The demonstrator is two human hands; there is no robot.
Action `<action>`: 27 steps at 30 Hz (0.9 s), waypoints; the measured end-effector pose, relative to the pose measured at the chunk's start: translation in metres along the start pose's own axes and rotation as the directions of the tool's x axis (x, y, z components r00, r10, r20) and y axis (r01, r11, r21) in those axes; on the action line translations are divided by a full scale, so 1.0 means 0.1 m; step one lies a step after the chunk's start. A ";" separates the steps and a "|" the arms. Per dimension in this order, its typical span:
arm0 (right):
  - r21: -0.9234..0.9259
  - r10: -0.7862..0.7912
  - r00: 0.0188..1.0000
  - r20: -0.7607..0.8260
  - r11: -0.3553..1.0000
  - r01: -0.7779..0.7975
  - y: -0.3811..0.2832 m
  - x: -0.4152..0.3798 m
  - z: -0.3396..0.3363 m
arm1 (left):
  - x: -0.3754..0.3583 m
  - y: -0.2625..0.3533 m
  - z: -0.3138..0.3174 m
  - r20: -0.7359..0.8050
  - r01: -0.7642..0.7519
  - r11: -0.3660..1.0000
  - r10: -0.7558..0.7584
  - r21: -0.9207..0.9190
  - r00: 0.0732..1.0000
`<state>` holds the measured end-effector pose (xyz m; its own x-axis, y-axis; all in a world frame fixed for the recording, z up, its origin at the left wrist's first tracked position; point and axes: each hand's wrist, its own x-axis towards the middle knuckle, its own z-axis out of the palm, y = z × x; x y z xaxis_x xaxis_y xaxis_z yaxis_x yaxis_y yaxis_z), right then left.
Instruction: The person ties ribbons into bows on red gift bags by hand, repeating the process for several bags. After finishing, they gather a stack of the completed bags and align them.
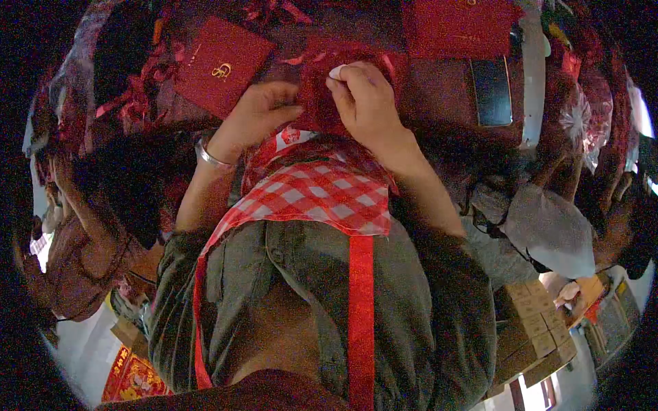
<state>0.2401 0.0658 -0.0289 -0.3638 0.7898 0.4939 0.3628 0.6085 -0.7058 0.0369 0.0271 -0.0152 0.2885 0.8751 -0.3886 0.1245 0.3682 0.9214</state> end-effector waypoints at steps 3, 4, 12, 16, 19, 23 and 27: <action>0.031 0.094 0.995 0.035 0.995 -0.095 -0.01 -0.01 -0.03 | -0.04 0.00 -0.01 0.007 0.044 0.987 -0.046 0.152 0.999; 0.032 0.095 0.995 0.035 0.995 -0.096 0.00 -0.01 -0.02 | -0.06 0.01 0.01 0.008 0.046 0.987 -0.048 0.153 0.999; 0.101 0.088 0.996 0.004 0.991 -0.088 -0.03 0.03 0.02 | -0.06 -0.08 0.17 -0.181 -0.138 0.985 0.118 -0.101 0.976; 0.072 0.126 0.992 -0.007 0.990 -0.125 -0.04 0.09 -0.05 | 0.08 0.07 0.09 -0.191 -0.007 0.983 -0.028 -0.184 0.981; 0.015 0.026 0.999 -0.020 1.000 -0.026 0.08 0.02 0.04 | 0.06 0.07 0.08 -0.124 0.026 0.985 -0.048 -0.170 0.991; 0.017 0.027 0.999 -0.041 1.000 -0.026 0.08 0.03 0.05 | 0.05 0.02 0.04 -0.088 0.062 0.991 -0.073 -0.118 0.993; 0.028 0.050 0.999 -0.020 0.998 -0.050 0.05 0.02 0.02 | 0.02 0.10 0.02 -0.047 0.136 0.987 -0.141 -0.086 0.989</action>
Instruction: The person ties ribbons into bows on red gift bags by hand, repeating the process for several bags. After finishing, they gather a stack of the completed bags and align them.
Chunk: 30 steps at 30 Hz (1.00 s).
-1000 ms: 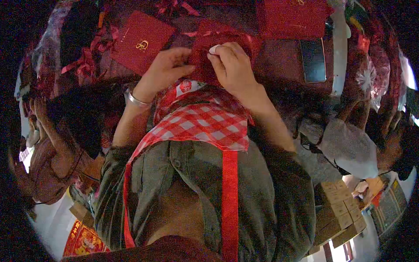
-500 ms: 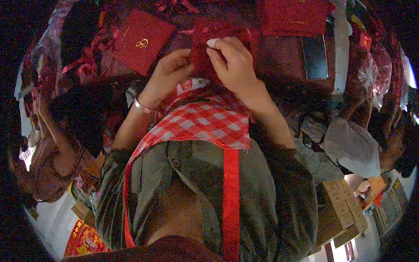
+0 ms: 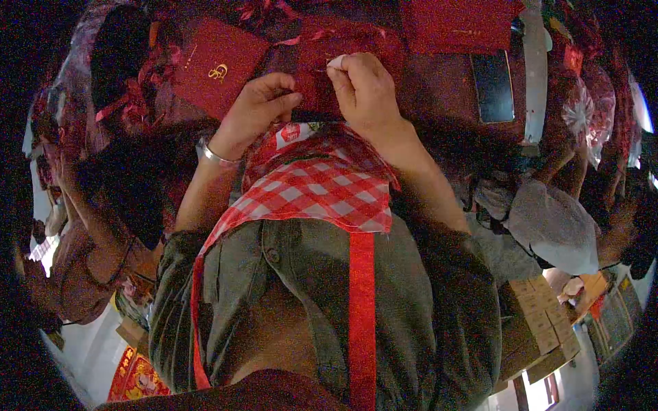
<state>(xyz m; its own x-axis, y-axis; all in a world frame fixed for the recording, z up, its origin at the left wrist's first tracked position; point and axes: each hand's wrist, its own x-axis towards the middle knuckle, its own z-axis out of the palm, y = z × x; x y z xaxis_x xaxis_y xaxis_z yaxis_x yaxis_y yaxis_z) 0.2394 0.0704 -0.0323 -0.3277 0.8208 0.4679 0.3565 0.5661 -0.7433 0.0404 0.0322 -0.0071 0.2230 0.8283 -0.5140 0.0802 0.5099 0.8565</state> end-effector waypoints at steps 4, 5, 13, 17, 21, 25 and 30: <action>0.060 0.061 0.998 0.018 0.996 -0.062 -0.01 -0.01 -0.02 | 0.02 -0.07 0.02 -0.021 -0.094 0.983 0.092 -0.160 0.996; 0.044 0.007 1.000 0.028 0.999 -0.009 0.00 0.00 -0.01 | 0.02 -0.07 0.02 -0.028 -0.103 0.974 0.099 -0.201 0.995; 0.030 -0.077 0.987 0.138 0.997 0.073 -0.07 0.04 -0.04 | 0.03 -0.07 -0.02 -0.004 -0.055 0.971 0.056 -0.233 0.998; 0.023 -0.109 0.975 0.194 0.994 0.106 -0.08 0.06 -0.05 | 0.03 -0.08 -0.04 0.019 -0.055 0.965 0.062 -0.257 0.998; -0.041 -0.083 0.960 0.268 0.994 0.097 -0.14 0.10 -0.09 | 0.03 -0.10 -0.01 -0.012 -0.102 0.949 0.103 -0.298 0.995; -0.075 -0.057 0.949 0.311 0.994 0.085 -0.20 0.12 -0.14 | 0.01 -0.12 0.03 -0.068 -0.087 0.985 0.077 -0.151 0.995; -0.089 -0.078 0.898 0.433 0.988 0.128 -0.25 0.23 -0.18 | -0.02 -0.12 0.09 -0.110 -0.178 0.984 0.175 -0.021 0.978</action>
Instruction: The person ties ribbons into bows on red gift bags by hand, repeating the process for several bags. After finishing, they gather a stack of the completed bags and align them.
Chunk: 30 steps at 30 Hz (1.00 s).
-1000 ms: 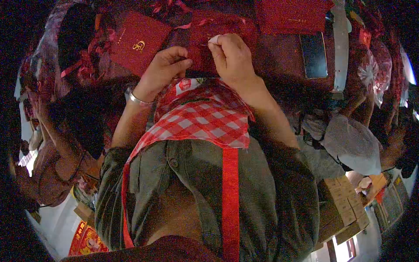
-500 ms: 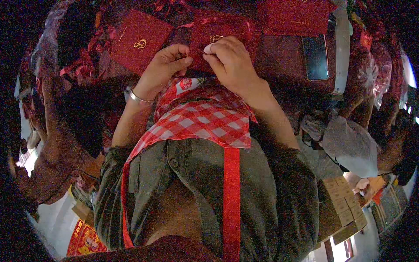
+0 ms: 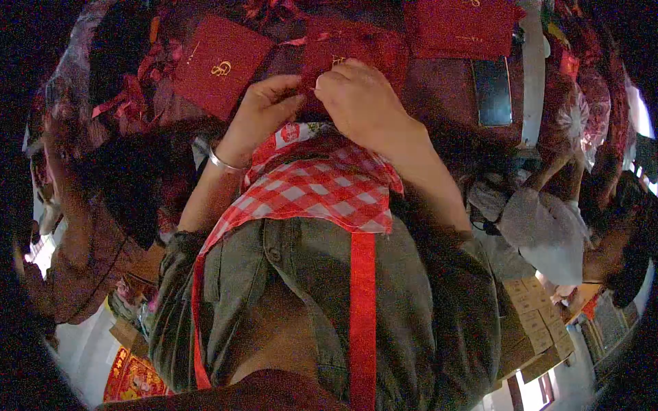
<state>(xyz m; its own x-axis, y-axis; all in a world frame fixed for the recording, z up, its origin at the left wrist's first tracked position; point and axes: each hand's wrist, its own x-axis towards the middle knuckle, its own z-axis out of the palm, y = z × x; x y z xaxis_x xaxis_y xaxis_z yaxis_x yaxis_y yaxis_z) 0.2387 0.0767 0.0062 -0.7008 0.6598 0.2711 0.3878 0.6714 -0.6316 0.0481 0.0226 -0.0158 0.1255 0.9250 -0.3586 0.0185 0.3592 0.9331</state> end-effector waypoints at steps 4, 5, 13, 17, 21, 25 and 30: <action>-0.002 0.024 1.000 0.000 1.000 -0.024 -0.01 0.04 -0.01 | -0.02 0.02 0.01 -0.002 -0.027 0.999 0.027 0.047 1.000; -0.020 0.057 0.996 0.069 0.998 -0.056 0.00 0.05 -0.05 | -0.03 0.03 0.01 -0.017 -0.013 0.999 0.013 0.042 1.000; -0.015 0.063 0.990 0.126 0.998 -0.061 0.01 0.02 -0.05 | -0.06 0.03 0.02 -0.019 -0.029 0.999 0.029 -0.045 0.999; 0.027 0.079 0.985 0.154 0.996 -0.084 0.00 0.04 -0.08 | -0.02 -0.03 -0.03 0.043 -0.042 0.998 0.044 -0.041 0.998; 0.057 0.028 0.994 0.101 0.998 -0.034 0.00 0.03 -0.07 | -0.01 -0.04 -0.04 0.050 -0.036 0.994 0.041 -0.106 0.998; 0.057 0.028 0.996 0.085 0.998 -0.033 0.02 0.01 -0.03 | 0.00 -0.03 -0.06 0.051 0.004 0.995 0.001 -0.095 0.999; 0.086 0.052 0.997 0.065 0.995 -0.057 0.02 0.01 -0.04 | 0.01 -0.04 -0.07 0.073 0.013 0.985 -0.001 -0.172 0.997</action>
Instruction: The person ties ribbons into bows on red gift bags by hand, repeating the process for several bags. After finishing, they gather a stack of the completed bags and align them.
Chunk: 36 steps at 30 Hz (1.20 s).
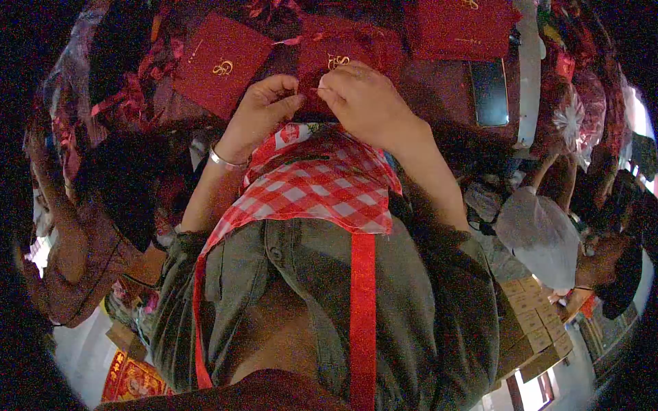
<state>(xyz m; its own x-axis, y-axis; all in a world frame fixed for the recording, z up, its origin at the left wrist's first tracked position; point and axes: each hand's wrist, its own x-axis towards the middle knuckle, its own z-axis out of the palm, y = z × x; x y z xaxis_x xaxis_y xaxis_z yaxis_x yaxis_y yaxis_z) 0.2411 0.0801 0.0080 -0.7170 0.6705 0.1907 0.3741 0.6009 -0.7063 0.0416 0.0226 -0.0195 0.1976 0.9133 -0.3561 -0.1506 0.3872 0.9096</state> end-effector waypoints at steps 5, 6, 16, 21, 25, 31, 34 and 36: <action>0.012 -0.034 0.998 -0.056 0.999 0.035 0.05 0.01 0.03 | -0.02 0.04 0.02 -0.025 0.016 1.000 -0.017 -0.013 1.000; 0.009 -0.064 0.997 -0.041 0.998 0.064 0.05 0.01 0.04 | -0.02 0.01 0.01 -0.025 0.016 1.000 -0.017 -0.013 1.000; -0.073 -0.042 0.998 0.057 0.996 0.046 -0.01 0.06 -0.04 | -0.01 -0.05 0.04 -0.033 -0.025 1.000 0.025 0.011 0.999; -0.114 -0.002 0.997 0.081 0.993 0.012 -0.03 0.06 -0.02 | 0.00 -0.06 0.04 -0.049 -0.044 0.996 0.048 0.072 0.998; -0.133 -0.006 0.994 0.109 0.991 0.020 -0.02 0.07 -0.06 | -0.01 -0.09 0.04 -0.036 -0.081 0.996 0.082 0.036 0.996; -0.145 -0.008 0.990 0.144 0.989 0.029 0.00 0.10 -0.03 | -0.01 -0.04 0.03 -0.008 -0.069 0.982 0.071 0.178 0.997; -0.226 -0.022 0.988 0.150 0.972 0.056 0.00 0.11 0.02 | 0.00 -0.10 0.06 -0.041 -0.137 0.947 0.156 0.292 0.987; -0.336 0.051 0.979 0.197 0.942 0.018 -0.01 0.12 0.06 | 0.00 -0.11 0.08 -0.052 -0.185 0.908 0.221 0.375 0.974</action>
<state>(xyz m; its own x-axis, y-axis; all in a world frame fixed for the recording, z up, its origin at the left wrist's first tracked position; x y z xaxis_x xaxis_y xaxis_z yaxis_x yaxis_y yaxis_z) 0.2283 0.0850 0.0072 -0.7986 0.6017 0.0163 0.5368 0.7242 -0.4329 0.0509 0.0176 -0.0280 0.1085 0.9815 -0.1575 0.1902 0.1350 0.9724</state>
